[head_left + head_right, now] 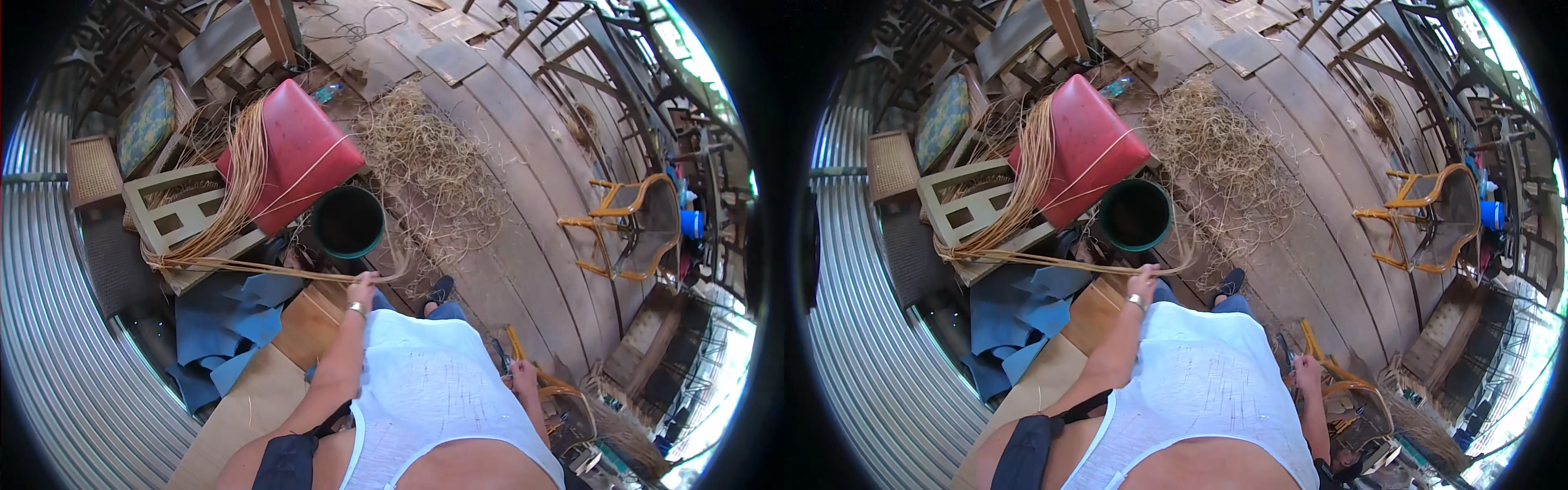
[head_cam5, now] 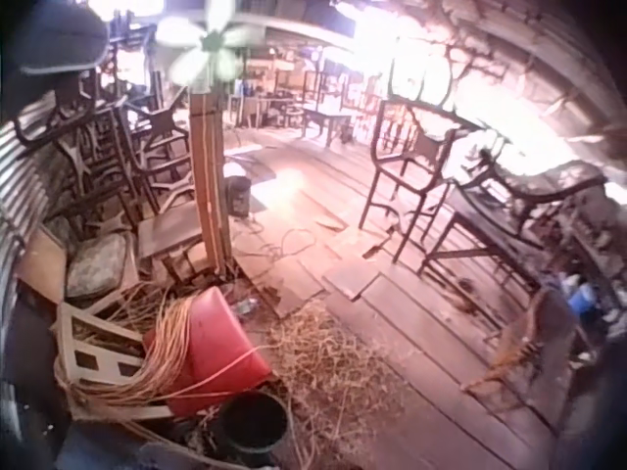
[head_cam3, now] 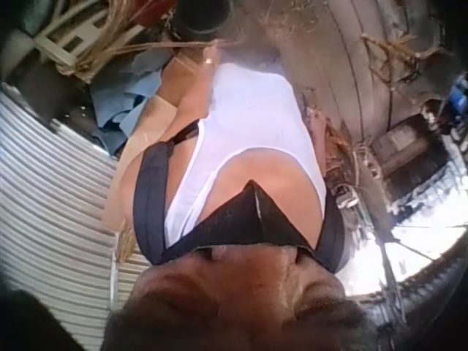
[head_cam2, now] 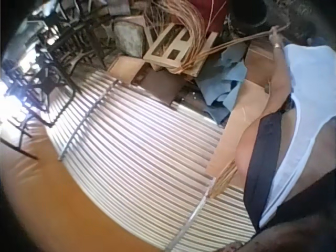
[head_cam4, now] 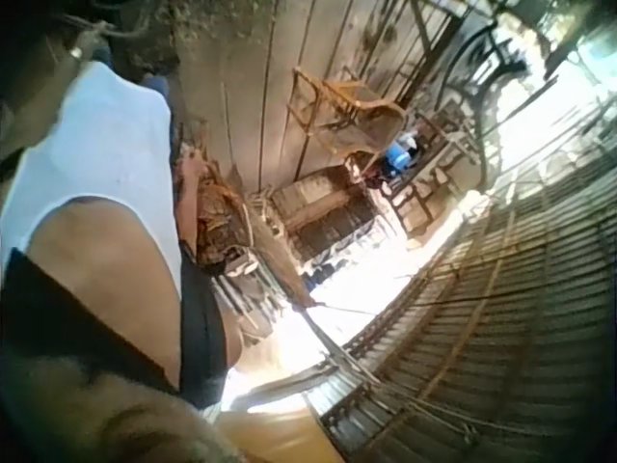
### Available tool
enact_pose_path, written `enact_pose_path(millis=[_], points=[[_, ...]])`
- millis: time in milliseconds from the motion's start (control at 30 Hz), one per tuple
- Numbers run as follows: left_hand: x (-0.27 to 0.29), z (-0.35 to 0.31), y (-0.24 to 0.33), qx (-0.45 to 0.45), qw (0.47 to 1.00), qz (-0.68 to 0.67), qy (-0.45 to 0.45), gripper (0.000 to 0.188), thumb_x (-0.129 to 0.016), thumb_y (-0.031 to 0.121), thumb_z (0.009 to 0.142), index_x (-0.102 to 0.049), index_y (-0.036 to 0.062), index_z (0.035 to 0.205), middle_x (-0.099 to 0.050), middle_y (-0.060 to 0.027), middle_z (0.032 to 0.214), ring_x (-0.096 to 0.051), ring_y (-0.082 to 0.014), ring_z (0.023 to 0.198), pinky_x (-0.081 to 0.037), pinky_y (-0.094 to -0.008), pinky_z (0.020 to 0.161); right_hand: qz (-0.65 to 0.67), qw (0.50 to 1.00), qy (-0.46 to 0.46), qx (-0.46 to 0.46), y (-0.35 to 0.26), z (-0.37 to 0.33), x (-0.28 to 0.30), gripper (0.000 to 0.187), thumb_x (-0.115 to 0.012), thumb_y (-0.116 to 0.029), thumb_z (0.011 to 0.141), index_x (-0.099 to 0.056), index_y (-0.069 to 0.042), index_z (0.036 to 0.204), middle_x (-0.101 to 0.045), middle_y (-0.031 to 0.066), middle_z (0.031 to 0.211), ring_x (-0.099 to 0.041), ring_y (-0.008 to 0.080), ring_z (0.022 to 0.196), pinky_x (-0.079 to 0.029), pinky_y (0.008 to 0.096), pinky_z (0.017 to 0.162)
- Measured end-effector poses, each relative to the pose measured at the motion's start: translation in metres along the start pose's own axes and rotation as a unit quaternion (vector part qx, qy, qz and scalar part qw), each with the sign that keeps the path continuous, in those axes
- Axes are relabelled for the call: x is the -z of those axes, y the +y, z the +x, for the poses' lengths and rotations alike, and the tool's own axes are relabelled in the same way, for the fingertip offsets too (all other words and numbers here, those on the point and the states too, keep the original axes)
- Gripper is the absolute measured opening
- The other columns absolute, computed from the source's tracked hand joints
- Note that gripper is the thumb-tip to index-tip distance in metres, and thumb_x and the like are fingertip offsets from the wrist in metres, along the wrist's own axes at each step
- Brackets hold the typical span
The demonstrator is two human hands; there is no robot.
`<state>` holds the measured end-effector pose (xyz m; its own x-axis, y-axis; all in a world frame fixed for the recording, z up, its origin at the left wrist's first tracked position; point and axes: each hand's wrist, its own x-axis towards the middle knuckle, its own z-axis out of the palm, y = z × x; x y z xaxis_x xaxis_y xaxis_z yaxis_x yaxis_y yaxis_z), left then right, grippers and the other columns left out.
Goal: The person strips thin strands from a bundle of dried plant fibers using a handheld tool. They repeatedly pull the fibers through the tool to separate the strands, dropping the processed material onto a pile on the floor. The person occasionally reaches for more fibers from a nearby stack.
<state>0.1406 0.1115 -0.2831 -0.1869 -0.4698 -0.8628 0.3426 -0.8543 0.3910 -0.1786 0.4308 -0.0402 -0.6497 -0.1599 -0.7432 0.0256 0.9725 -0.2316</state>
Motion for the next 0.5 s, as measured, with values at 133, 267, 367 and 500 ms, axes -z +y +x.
enact_pose_path(millis=[133,267,367,500], points=[[-0.112,0.002,0.036,-0.113,0.979,0.118,-0.125,0.031,-0.056,0.029,0.092,-0.053,0.0019,0.106,-0.064,-0.0101,0.102,-0.06,-0.0205,0.087,-0.05,-0.0339,0.074,0.001,1.0,-0.016,0.009,0.005,0.02,0.008,0.024,-0.059,-0.022,0.089,-0.05,-0.003,0.077,-0.053,0.0062,0.059,-0.053,0.0149,0.044,-0.042,0.0303,0.037],[-0.233,0.021,0.213,-0.338,0.911,0.102,-0.216,0.029,-0.052,0.026,0.092,-0.052,-0.0022,0.101,-0.062,-0.0152,0.094,-0.061,-0.03,0.092,-0.05,-0.0434,0.083,-0.037,0.997,-0.039,0.064,0.008,0.054,0.027,0.026,-0.058,-0.023,0.089,-0.05,-0.002,0.077,-0.055,0.0086,0.059,-0.054,0.017,0.044,-0.043,0.0335,0.039],[-0.298,-0.059,0.373,-0.364,0.836,-0.243,-0.33,0.026,-0.037,0.023,0.1,-0.051,0.0004,0.103,-0.062,-0.0207,0.105,-0.061,-0.0353,0.1,-0.049,-0.0529,0.092,0.02,0.997,-0.042,0.065,0.029,0.093,0.052,0.026,-0.058,-0.025,0.09,-0.05,-0.004,0.076,-0.055,0.009,0.057,-0.052,0.0167,0.041,-0.041,0.0321,0.037],[-0.24,-0.069,0.491,-0.423,0.856,-0.195,-0.224,0.033,-0.033,0.031,0.1,-0.051,0.0035,0.106,-0.062,-0.0198,0.113,-0.06,-0.0388,0.103,-0.043,-0.0571,0.094,0.075,0.994,-0.033,0.067,0.041,0.141,0.08,0.025,-0.056,-0.024,0.091,-0.049,-0.005,0.077,-0.055,0.0093,0.056,-0.051,0.016,0.039,-0.039,0.0296,0.034]])
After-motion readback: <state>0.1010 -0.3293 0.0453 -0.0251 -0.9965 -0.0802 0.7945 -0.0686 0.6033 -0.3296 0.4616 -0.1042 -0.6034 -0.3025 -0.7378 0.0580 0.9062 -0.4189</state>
